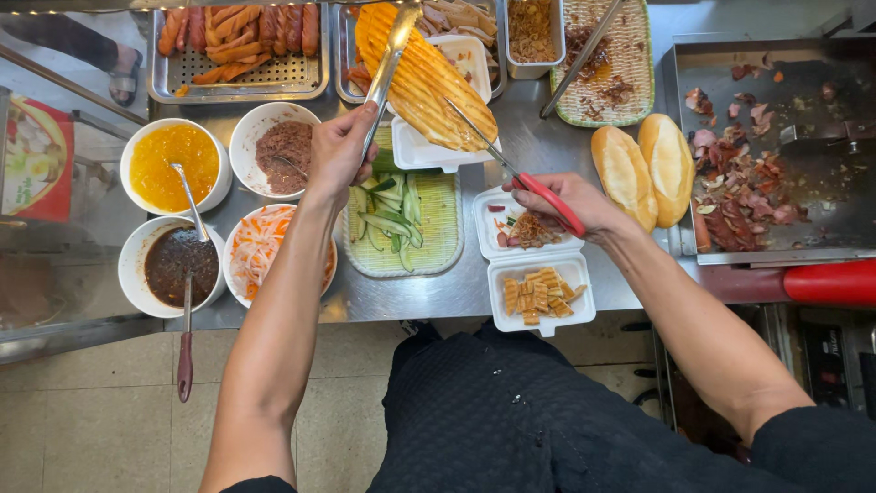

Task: The person prepares take-out food boxes by cutting cucumber slices, adding assorted meats and vegetables with tongs and scissors, sprinkling topping from a jar, and then cutting up a grilled kebab with scissors to place inside before adding sauce.

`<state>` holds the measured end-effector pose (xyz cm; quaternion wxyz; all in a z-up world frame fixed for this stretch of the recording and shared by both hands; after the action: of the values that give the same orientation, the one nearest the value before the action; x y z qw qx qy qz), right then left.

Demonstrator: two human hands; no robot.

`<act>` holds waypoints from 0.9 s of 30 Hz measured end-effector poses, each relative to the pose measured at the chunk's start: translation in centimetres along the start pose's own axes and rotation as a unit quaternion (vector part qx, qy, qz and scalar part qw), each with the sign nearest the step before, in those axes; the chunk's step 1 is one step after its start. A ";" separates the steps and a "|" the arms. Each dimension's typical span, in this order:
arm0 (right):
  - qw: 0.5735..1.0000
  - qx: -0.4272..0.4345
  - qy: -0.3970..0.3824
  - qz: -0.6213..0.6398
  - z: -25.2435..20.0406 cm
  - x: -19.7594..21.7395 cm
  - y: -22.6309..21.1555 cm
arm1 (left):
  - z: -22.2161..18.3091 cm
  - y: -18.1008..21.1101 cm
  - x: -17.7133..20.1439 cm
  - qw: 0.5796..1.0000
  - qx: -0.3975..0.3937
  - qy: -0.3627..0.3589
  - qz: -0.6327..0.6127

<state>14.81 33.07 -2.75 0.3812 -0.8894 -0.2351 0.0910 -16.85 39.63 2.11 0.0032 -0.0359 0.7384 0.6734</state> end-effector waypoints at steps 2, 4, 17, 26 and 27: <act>0.999 0.007 -0.039 0.020 0.6 -0.9 -0.6 | -0.1 -0.2 0.3 1.000 0.012 0.001 -0.010; 0.997 0.005 -0.060 0.046 1.3 -1.3 -0.9 | -0.3 -0.8 -0.8 1.000 0.013 -0.015 -0.019; 0.986 -0.018 -0.096 0.134 3.7 -3.3 -2.1 | -0.6 -0.7 -0.2 0.999 0.037 0.000 -0.006; 0.995 -0.037 -0.068 0.059 2.6 -3.3 -1.5 | 0.8 -2.7 4.0 0.992 0.028 0.119 -0.004; 0.994 -0.035 -0.082 0.068 2.0 -3.9 -1.1 | 0.7 -2.7 4.7 0.987 0.005 0.161 -0.027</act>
<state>10.31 33.13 -3.40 0.3220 -0.9058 -0.2077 0.1811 -21.39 39.82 -0.89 -0.0973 -0.1639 0.7314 0.6547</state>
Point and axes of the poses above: each hand's wrist, its own z-axis towards the middle knuckle, its own x-axis out of the back of the hand, y = z × x, the point moved 10 cm from there along z, towards the middle knuckle, and after that the axes turned 12 degrees about -x, right-handed, at the moved point
